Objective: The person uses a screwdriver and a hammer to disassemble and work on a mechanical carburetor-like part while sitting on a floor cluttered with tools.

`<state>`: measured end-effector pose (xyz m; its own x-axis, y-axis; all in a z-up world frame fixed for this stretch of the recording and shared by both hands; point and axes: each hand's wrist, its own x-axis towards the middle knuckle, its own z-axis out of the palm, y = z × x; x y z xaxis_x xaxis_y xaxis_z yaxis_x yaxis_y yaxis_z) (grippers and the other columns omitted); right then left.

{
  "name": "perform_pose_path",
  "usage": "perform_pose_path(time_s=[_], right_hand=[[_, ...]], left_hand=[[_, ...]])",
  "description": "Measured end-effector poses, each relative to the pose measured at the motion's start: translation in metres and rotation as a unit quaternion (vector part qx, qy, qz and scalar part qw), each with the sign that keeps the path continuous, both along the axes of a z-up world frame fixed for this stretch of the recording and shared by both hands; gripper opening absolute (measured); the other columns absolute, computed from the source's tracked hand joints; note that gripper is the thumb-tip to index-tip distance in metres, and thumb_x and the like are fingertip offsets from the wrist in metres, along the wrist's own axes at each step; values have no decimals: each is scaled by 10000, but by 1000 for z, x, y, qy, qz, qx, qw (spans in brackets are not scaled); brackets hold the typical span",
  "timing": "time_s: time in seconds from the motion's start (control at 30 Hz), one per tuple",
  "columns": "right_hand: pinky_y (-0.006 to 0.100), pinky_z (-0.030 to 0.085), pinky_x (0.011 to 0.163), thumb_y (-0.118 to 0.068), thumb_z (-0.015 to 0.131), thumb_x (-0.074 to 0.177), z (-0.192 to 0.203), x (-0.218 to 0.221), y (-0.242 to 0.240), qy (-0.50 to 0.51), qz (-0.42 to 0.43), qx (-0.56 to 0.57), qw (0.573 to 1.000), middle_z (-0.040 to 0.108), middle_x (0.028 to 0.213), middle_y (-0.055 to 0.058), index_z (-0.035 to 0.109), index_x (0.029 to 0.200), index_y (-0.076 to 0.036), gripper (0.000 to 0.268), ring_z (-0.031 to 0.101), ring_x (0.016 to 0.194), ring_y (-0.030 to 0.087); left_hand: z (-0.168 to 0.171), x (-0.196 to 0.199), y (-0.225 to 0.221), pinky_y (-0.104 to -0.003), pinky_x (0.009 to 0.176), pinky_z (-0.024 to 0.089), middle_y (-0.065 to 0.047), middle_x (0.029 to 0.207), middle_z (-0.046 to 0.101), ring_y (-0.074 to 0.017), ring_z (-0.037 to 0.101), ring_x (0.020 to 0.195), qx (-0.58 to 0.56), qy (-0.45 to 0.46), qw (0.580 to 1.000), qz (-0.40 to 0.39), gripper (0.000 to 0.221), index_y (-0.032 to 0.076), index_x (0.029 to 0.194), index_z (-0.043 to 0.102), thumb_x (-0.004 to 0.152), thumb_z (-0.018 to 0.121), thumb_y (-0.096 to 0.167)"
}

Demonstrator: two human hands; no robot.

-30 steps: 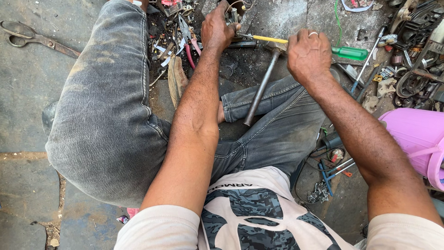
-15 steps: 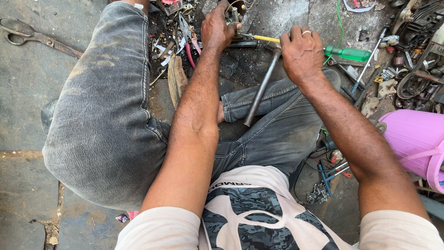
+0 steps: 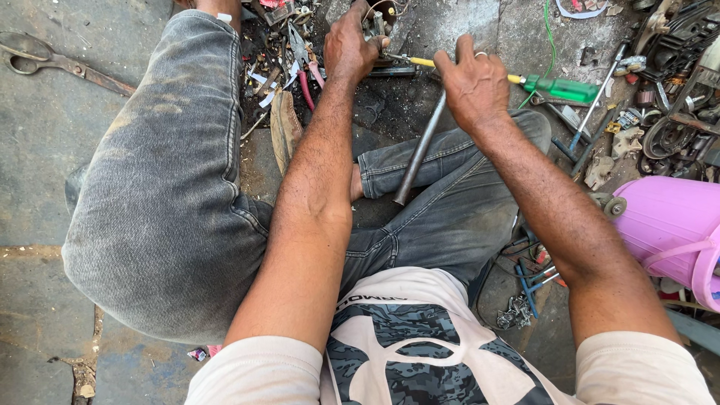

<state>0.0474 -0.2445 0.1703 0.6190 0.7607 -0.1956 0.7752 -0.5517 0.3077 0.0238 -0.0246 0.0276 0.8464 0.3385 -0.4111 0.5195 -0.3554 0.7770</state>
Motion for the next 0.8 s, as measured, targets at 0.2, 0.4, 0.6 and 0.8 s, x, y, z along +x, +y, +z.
perform_pose_path(time_s=[0.2, 0.4, 0.6, 0.8], right_hand=[[330, 518, 610, -142, 635, 1040, -14, 1, 3, -29, 14, -45, 998, 565, 890, 75, 663, 1061, -115, 45, 603, 771, 166], [293, 488, 555, -65, 672, 1028, -32, 9, 0, -80, 11, 26, 996, 578, 941, 62, 627, 1046, -160, 106, 610, 786, 145], [291, 468, 380, -90, 668, 1003, -72, 3, 23, 71, -101, 55, 991, 616, 834, 89, 657, 1061, -116, 65, 560, 577, 161], [294, 490, 422, -263, 716, 1057, -121, 2, 40, 64, -35, 167, 983, 648, 870, 91, 695, 1015, -76, 194, 546, 532, 123]], left_hand=[[-22, 3, -2, -538, 1011, 535, -77, 1339, 671, -252, 699, 1134, 17, -38, 999, 5, 620, 225, 1391, 572, 840, 848, 283], [-27, 2, -4, -547, 995, 531, -76, 1339, 673, -256, 695, 1130, 12, -46, 999, 9, 624, 228, 1378, 579, 825, 854, 309], [-31, 7, -1, -535, 984, 533, -89, 1253, 695, -265, 689, 1101, 26, -50, 998, -3, 597, 203, 1315, 609, 792, 871, 323], [-26, 4, 2, -514, 1009, 546, -82, 1243, 714, -257, 698, 1138, 12, -51, 998, -19, 610, 191, 1302, 612, 790, 888, 376]])
